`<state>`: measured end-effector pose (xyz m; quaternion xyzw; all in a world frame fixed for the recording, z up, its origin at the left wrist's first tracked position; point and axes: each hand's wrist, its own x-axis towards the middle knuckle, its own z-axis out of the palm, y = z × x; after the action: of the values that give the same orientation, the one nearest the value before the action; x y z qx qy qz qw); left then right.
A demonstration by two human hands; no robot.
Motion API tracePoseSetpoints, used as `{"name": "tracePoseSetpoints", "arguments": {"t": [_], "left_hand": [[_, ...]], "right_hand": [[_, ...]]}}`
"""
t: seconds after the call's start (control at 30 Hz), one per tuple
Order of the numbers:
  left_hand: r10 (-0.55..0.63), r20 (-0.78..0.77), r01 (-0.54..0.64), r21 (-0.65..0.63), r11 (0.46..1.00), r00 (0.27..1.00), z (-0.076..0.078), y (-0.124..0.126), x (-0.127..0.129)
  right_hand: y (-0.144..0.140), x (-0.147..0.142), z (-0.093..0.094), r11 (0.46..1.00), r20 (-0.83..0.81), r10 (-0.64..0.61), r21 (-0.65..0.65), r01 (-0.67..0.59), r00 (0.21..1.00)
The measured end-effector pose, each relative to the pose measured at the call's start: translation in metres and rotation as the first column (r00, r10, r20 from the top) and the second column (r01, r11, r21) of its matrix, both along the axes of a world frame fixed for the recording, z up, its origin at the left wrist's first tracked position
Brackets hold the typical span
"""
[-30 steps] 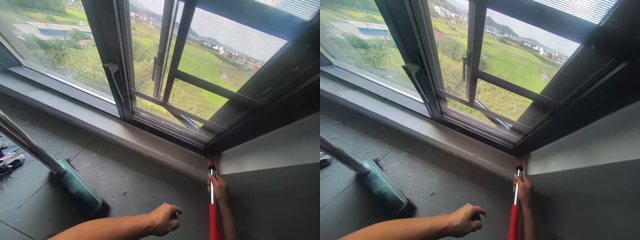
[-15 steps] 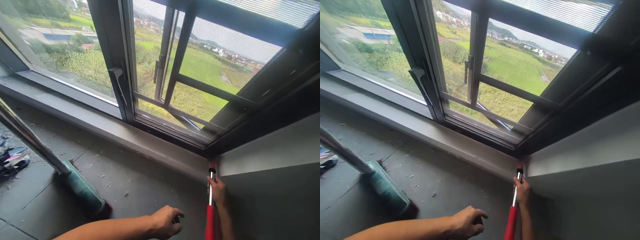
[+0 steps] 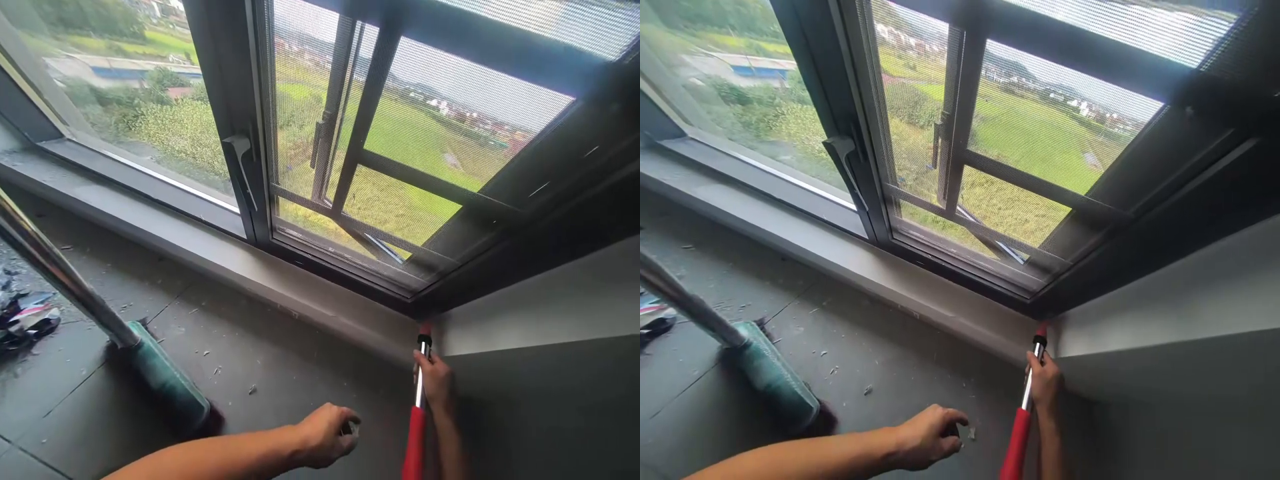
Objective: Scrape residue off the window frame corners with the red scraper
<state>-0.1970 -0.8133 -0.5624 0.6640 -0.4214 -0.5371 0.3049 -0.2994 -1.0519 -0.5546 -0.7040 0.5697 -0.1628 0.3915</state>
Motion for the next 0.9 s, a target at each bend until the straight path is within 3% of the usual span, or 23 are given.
{"name": "tracePoseSetpoints", "arguments": {"t": [0.1, 0.27, 0.47, 0.6, 0.73, 0.9], "left_hand": [[-0.005, 0.002, 0.005, 0.004, 1.000, 1.000, 0.001, 0.000, 0.001], [-0.012, 0.006, 0.012, 0.011, 1.000, 1.000, 0.004, -0.001, -0.001], [0.002, 0.014, -0.002, 0.006, 1.000, 1.000, -0.005, -0.001, -0.005], [-0.027, -0.007, 0.027, -0.005, 1.000, 1.000, -0.003, -0.002, -0.010], [-0.002, -0.011, 0.002, -0.008, 1.000, 1.000, 0.003, -0.002, -0.004], [0.025, -0.006, -0.025, -0.010, 1.000, 1.000, -0.001, 0.000, 0.007]], "right_hand": [[0.000, 0.002, 0.003, 0.998, -0.053, 0.024, -0.048, -0.027, 0.998], [0.000, 0.001, 0.004, 0.998, -0.007, -0.041, 0.046, 0.042, 0.999], [-0.007, 0.004, 0.001, 0.998, -0.107, -0.002, -0.065, -0.005, 0.994], [-0.006, 0.004, -0.004, 0.999, -0.055, 0.021, -0.032, -0.023, 0.998], [-0.007, 0.002, -0.007, 1.000, -0.043, -0.006, -0.004, 0.006, 0.999], [-0.010, 0.001, -0.009, 0.996, -0.055, -0.076, 0.050, 0.079, 0.996]]}}
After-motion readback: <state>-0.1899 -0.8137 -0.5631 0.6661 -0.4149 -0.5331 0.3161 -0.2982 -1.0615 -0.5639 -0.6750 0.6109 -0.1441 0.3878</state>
